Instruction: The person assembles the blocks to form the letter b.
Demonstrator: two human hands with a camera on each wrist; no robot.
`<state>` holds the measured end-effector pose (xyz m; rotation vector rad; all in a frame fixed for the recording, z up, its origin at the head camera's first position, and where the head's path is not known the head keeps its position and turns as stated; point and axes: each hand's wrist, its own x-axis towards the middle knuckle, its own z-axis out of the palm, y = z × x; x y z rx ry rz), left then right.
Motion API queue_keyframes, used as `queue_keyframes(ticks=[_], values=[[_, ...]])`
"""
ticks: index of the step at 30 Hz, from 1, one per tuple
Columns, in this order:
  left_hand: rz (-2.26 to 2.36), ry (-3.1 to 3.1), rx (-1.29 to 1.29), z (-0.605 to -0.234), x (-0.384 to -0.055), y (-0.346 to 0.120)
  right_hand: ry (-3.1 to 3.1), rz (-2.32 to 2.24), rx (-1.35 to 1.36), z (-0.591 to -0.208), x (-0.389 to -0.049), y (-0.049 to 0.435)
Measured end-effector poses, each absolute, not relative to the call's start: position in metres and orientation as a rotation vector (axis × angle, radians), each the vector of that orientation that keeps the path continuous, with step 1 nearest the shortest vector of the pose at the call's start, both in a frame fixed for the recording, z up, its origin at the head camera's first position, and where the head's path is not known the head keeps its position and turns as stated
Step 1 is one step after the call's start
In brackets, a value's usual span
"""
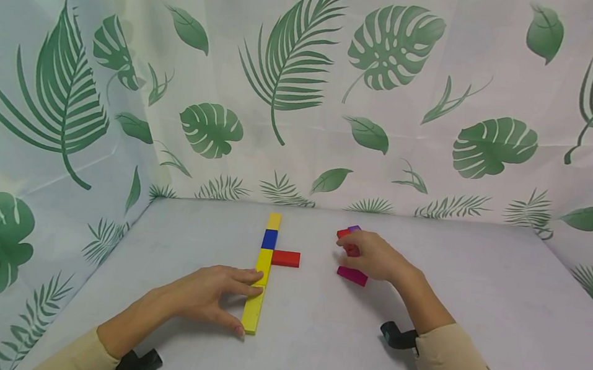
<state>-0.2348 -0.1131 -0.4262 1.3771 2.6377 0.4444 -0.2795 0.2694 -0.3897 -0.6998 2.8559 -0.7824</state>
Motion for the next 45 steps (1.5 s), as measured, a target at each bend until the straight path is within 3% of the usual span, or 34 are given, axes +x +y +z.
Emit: queue_keyframes(ticks=[45], values=[[0.433, 2.634, 1.372, -0.4266, -0.2354, -0.1124, 2.735, -0.698, -0.593, -0.3885, -0.2797, 0.2658]])
